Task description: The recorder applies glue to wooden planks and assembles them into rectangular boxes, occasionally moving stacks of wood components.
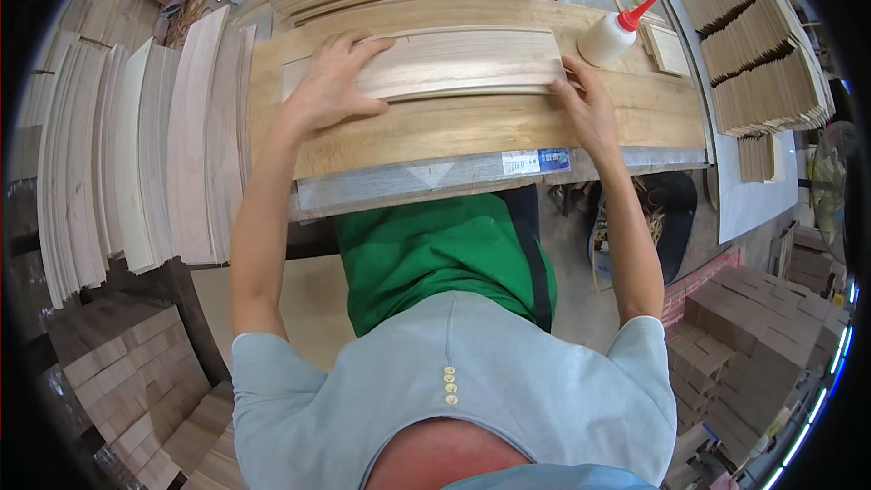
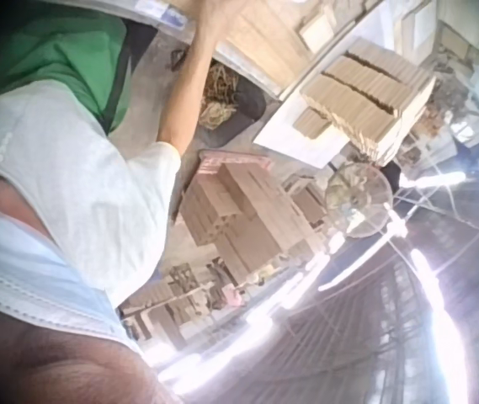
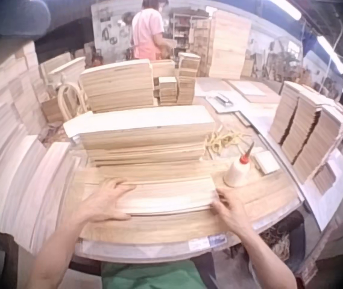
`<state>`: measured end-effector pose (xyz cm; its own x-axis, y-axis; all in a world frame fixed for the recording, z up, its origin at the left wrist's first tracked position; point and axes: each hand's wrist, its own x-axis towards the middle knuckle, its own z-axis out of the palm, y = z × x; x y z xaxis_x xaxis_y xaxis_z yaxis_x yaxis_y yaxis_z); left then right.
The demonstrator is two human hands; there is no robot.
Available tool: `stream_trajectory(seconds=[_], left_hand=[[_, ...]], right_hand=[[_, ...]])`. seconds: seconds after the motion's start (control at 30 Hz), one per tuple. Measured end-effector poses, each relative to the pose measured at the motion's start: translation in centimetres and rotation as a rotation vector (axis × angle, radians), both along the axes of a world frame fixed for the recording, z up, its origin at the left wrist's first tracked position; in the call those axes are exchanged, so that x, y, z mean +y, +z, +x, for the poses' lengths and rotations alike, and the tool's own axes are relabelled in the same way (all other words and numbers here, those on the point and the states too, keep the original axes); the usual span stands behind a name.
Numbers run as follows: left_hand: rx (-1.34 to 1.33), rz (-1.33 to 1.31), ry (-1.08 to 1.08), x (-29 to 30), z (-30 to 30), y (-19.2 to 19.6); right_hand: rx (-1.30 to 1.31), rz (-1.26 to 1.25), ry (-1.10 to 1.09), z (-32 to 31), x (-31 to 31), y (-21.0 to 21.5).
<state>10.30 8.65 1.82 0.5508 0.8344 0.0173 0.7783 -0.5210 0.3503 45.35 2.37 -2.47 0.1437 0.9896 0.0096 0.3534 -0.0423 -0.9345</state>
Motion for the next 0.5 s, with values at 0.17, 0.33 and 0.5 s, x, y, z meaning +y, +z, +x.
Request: stream_trajectory(seconds=[0.17,0.33,0.5], left_hand=[[-0.068,0.094,-0.013,-2.2,0.2,-2.1],[-0.094,0.016,-0.040,-8.8,-0.3,-2.1],[-0.117,-0.009,-0.058,-8.4,-0.3,-3.4]], right_hand=[[-0.575,0.233,0.060,-0.6,-2.2,-1.2],[-0.615,0.157,0.133,-0.9,-8.8,0.2],[-0.655,0.141,0.139,-0.7,-8.8,0.1]])
